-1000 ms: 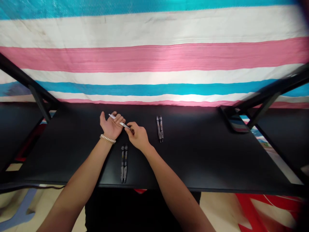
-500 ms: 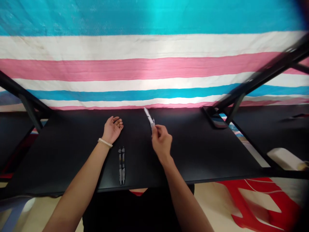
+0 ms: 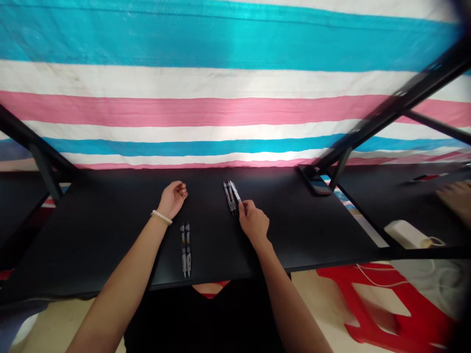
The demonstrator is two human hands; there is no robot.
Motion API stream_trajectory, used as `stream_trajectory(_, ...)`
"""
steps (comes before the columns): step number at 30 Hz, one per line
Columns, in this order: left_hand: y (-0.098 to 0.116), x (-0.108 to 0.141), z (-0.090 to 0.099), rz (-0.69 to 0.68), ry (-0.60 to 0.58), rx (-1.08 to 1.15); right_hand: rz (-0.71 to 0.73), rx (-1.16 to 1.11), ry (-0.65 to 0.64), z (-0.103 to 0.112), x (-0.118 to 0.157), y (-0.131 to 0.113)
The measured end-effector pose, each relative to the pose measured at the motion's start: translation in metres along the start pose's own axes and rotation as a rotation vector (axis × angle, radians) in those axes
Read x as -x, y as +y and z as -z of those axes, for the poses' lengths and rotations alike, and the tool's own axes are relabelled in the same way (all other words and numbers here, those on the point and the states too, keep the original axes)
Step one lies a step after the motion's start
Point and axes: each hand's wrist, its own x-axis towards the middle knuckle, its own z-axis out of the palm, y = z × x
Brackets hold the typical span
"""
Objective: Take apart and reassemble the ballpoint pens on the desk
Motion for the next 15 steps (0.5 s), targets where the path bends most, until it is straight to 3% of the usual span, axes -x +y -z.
stream_trajectory(15,-0.0041,-0.0007,0.0014,-0.045,-0.026,-0.037,0.06,-0.025,0.036,-0.0053,0.0025,0.0029)
